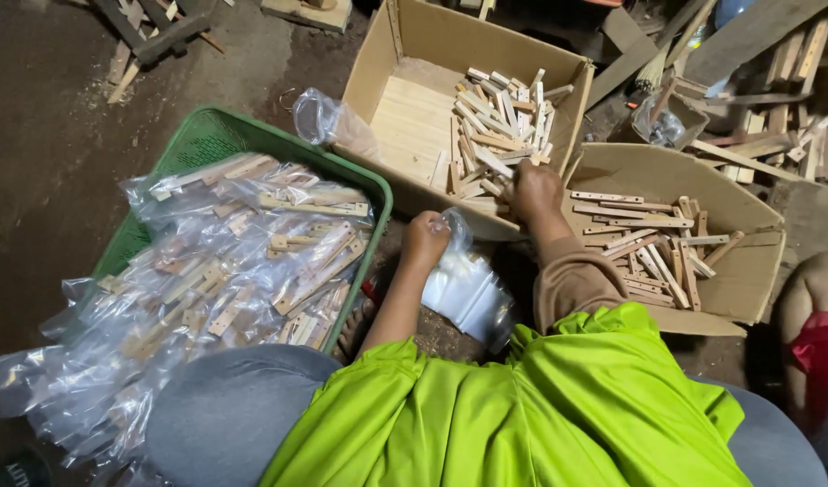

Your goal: The person picks up multiple wooden clips from a large cardboard box and places them into plastic bags, then places the filled bags into a green basket.

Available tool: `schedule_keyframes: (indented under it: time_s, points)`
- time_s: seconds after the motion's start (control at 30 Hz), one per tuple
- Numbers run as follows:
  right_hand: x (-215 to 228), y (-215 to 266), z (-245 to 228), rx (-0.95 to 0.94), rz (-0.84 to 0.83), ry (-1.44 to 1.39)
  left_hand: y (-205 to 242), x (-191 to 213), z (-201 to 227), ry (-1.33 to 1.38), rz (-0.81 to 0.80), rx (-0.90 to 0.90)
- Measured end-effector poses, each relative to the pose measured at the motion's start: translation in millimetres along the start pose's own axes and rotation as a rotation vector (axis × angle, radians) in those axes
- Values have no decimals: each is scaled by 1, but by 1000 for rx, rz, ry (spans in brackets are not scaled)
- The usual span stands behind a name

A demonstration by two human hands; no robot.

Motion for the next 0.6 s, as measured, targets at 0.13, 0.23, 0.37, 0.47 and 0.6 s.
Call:
schedule_keyframes:
  time_s: [0.13,0.23,0.37,0.47,0.6]
  points:
    - [53,-1,-2,-314,-1,-459,4,9,13,-28,57,-66]
    - [130,2,-38,-501,-77,-1108,2,10,15,41,140,-107]
    - [154,28,-59,-535,-432,-1116,0,8,13,156,269,-141]
    - [125,45,-54,-601,-536,-1125,-3,5,7,210,393,-182]
    - [92,57,-43,-651,-598,-1146,-1,5,2,184,463,-260]
Point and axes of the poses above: each hand's wrist, its own y-axis away from the middle knuckle, its own x-axis out of the back of the hand, z = x × y, the point moved 4 cm from there along -y, towards the middle knuckle, and after that the axes turned 14 degrees about z, right-handed, at the moved point
